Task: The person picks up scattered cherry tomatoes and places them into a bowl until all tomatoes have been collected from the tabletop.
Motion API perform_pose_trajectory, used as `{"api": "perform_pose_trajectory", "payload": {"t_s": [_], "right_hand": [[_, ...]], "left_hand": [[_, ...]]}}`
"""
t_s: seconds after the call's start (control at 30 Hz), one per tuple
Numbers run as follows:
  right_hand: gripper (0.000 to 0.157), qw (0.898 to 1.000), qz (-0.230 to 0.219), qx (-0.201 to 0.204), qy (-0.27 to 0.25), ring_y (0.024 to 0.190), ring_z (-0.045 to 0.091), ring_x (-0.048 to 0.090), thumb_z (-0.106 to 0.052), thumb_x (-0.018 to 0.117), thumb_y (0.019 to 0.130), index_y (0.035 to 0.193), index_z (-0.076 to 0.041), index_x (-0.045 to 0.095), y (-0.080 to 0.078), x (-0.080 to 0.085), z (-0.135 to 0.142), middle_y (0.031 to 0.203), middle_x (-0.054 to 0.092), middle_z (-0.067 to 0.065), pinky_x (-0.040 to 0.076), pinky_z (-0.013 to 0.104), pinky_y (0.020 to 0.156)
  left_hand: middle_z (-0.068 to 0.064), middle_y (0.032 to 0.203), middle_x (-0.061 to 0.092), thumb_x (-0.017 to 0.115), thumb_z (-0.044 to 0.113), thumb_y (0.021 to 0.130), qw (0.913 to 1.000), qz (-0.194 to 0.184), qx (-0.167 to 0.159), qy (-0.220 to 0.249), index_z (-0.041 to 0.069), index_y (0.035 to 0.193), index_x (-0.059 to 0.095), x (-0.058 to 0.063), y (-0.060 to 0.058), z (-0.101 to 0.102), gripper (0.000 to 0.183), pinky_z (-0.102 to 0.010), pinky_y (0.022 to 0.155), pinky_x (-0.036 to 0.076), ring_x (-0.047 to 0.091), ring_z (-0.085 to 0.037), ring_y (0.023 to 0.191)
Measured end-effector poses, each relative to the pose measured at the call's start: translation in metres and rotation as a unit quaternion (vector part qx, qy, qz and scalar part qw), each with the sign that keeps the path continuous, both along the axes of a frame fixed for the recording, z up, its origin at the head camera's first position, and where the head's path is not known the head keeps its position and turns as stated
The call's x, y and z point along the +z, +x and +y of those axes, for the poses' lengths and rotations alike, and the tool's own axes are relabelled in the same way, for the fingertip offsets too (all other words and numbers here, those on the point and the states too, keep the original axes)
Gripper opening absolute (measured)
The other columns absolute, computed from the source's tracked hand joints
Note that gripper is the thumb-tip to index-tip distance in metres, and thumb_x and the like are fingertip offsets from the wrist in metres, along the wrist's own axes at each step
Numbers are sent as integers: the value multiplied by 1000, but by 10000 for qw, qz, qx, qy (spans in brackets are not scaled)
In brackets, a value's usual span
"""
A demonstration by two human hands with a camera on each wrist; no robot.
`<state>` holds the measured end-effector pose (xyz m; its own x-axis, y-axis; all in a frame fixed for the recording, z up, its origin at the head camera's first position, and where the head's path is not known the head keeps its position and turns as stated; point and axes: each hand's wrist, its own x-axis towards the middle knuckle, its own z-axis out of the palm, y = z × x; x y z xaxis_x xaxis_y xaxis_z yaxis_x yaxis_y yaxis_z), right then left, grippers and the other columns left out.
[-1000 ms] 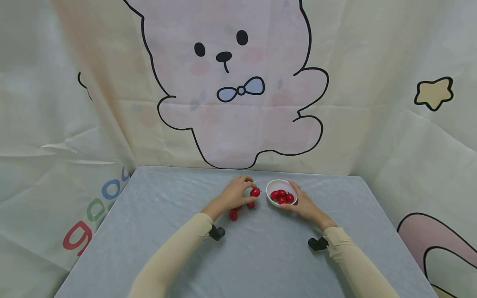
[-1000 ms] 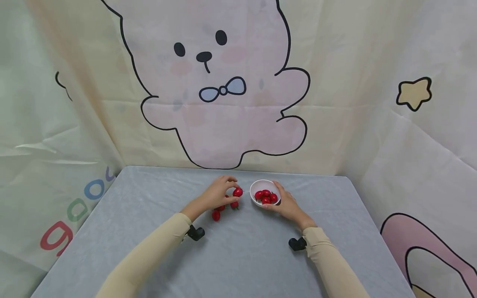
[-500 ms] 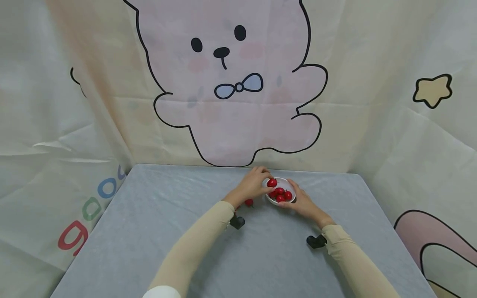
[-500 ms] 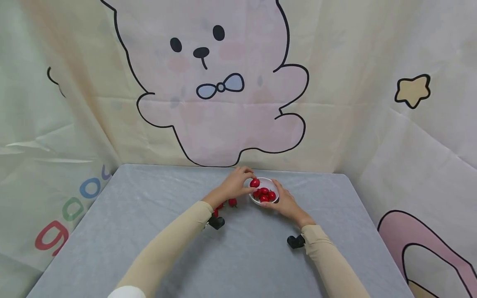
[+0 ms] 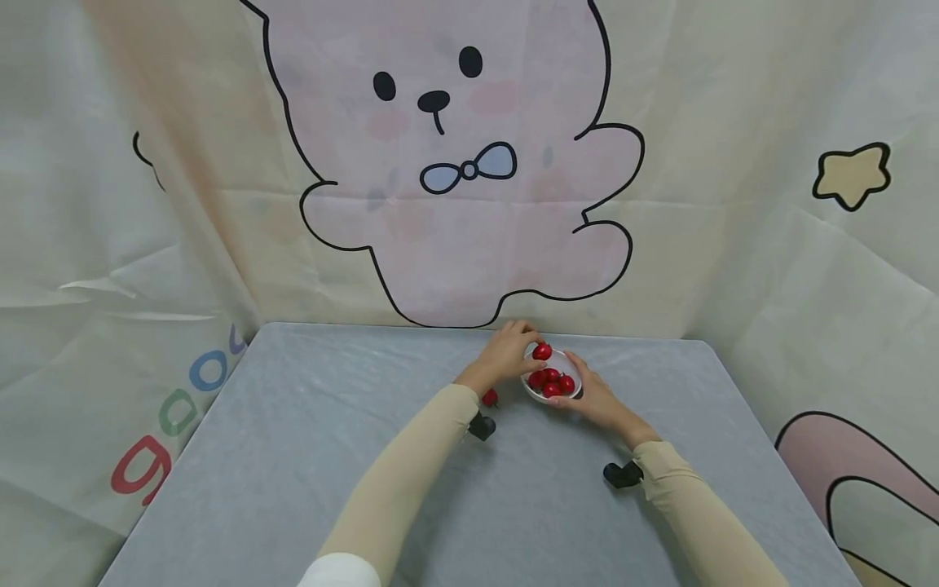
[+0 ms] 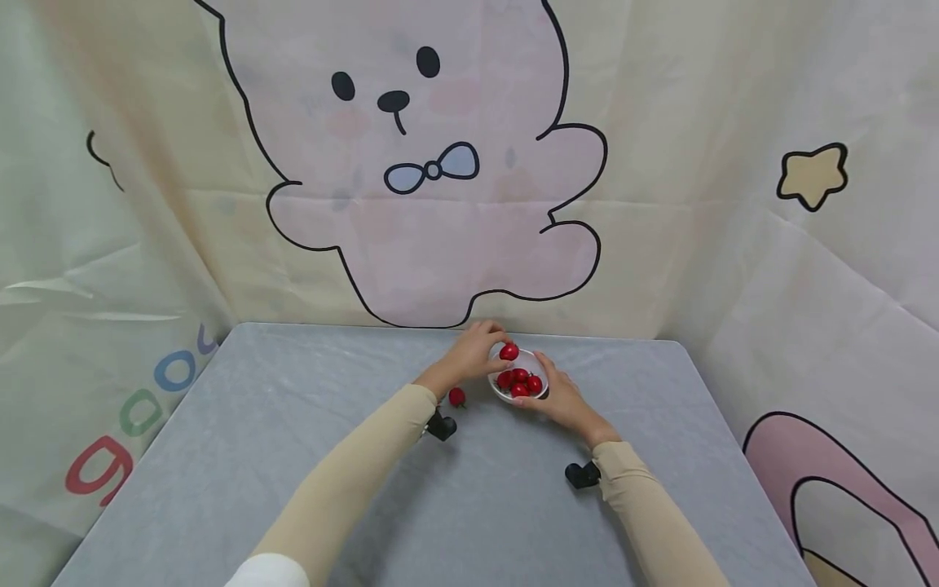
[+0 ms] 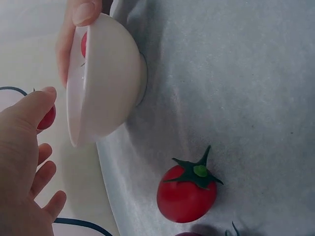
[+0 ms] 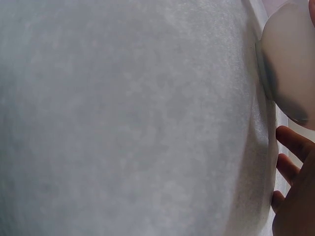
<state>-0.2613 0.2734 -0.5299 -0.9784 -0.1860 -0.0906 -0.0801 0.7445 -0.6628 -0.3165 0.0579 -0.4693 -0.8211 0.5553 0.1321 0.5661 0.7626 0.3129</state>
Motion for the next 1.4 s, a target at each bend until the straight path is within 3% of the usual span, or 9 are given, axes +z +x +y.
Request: {"api": "perform_pose_trajectory", "payload": {"t_s": [0.43, 0.8, 1.1, 1.4], "right_hand": [[108, 10000, 90, 32, -24, 140, 47, 36, -56, 76, 79, 159, -22, 11, -2, -6, 0, 155, 34, 24, 35, 70, 106], [108, 9999, 85, 61, 3, 141, 47, 34, -56, 75, 80, 159, -20, 10, -1, -6, -1, 156, 33, 23, 34, 70, 106], [109, 10000, -16, -17, -47, 144, 46, 30, -57, 76, 79, 159, -23, 10, -1, -3, 0, 159, 29, 21, 29, 71, 110], [109, 10000, 34, -11, 16, 144, 47, 31, -57, 76, 79, 159, -24, 10, -1, -3, 1, 158, 30, 22, 28, 71, 110]], "left_hand": [[2, 136, 53, 67, 46, 92, 9999, -131, 8, -110, 29, 125, 64, -8, -2, -6, 38, -40, 106, 44, 47, -18, 124], [-1, 136, 54, 69, 42, 92, 9994, -307, 2, 145, 24, 124, 66, 3, 1, -15, 37, -41, 110, 42, 45, -20, 130], [-2, 134, 55, 70, 40, 91, 9993, -80, -321, 198, 24, 120, 68, 26, -3, -46, 33, -43, 108, 42, 49, -23, 126], [-2, 130, 57, 70, 40, 91, 9986, 88, -490, 167, 22, 117, 69, 25, 10, -90, 32, -44, 112, 39, 48, -23, 131]]}}
